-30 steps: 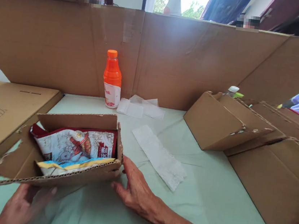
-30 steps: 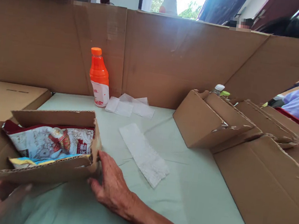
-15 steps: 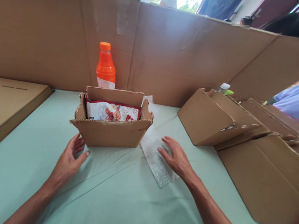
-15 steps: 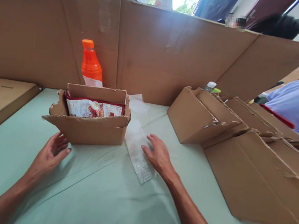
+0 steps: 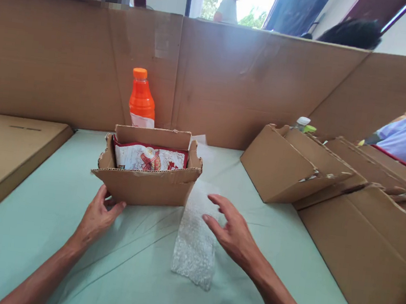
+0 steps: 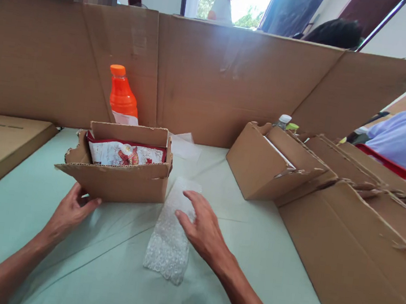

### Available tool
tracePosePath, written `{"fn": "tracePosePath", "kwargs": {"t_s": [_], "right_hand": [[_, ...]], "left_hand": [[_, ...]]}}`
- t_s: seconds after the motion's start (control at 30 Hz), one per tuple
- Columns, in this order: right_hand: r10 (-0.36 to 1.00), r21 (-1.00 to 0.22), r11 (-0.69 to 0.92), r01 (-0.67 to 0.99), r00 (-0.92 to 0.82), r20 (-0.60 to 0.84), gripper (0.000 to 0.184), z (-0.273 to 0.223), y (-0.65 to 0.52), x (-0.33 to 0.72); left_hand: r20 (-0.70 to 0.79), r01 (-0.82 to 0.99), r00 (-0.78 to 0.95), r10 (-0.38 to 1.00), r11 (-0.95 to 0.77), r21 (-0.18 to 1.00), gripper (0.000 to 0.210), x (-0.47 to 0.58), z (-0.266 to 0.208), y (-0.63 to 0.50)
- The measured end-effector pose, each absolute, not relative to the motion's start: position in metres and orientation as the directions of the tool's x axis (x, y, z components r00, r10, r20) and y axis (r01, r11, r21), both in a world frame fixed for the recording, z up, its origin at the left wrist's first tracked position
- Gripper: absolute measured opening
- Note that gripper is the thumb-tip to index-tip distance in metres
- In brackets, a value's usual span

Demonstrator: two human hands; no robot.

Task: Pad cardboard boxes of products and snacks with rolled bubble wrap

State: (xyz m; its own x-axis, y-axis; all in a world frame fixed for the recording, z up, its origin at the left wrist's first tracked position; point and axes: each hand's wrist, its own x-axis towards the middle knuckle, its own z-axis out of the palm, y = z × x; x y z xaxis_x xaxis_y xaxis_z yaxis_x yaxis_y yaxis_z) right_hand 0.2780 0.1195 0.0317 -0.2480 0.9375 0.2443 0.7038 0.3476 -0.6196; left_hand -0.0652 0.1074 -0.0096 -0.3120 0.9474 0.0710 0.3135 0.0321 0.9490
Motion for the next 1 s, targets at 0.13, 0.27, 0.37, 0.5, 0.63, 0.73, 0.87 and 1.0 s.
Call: {"fn": "tracePosePath", "kwargs": {"t_s": [0.13, 0.27, 0.37, 0.5, 0.63, 0.73, 0.87, 1.0], "right_hand": [[0.935, -0.761, 0.332, 0.557, -0.302, 0.188, 0.056, 0.027, 0.168, 0.231], [0.944, -0.798, 0.311, 0.515, -0.263, 0.198, 0.052, 0.024, 0.206, 0.217], [0.953, -0.791, 0.293, 0.538, -0.234, 0.194, 0.058, 0.028, 0.200, 0.240], [0.899, -0.653, 0.406, 0.640, -0.407, 0.161, 0.052, 0.032, 0.130, 0.291], [0.764, -0.471, 0.576, 0.668, -0.645, 0.020, 0.068, 0.017, 0.059, 0.307], [0.773, -0.414, 0.609, 0.676, -0.622, 0.122, 0.040, -0.002, 0.043, 0.293], [0.744, -0.579, 0.629, 0.518, -0.616, 0.258, 0.034, 0.000, 0.040, 0.273], [0.768, -0.821, 0.401, 0.406, -0.637, 0.060, 0.022, 0.023, 0.026, 0.262]], "left_hand": [[0.113, 0.323, -0.319, 0.941, -0.004, 0.946, 0.051, -0.057, -0.008, 0.126], [0.144, 0.327, -0.300, 0.943, -0.040, 0.944, 0.055, -0.051, -0.010, 0.165], [0.126, 0.314, -0.288, 0.949, -0.030, 0.949, 0.067, -0.051, -0.016, 0.173], [0.066, 0.349, -0.299, 0.952, 0.044, 0.936, 0.081, -0.058, -0.028, 0.117], [0.070, 0.553, -0.108, 0.992, 0.002, 0.833, 0.053, -0.058, -0.031, 0.046], [0.115, 0.624, 0.088, 0.990, -0.144, 0.768, 0.042, -0.044, -0.026, 0.028], [0.227, 0.621, 0.363, 0.904, -0.416, 0.664, 0.061, -0.024, -0.014, 0.026], [0.192, 0.519, 0.539, 0.820, -0.502, 0.692, 0.082, -0.013, 0.003, 0.004]]}}
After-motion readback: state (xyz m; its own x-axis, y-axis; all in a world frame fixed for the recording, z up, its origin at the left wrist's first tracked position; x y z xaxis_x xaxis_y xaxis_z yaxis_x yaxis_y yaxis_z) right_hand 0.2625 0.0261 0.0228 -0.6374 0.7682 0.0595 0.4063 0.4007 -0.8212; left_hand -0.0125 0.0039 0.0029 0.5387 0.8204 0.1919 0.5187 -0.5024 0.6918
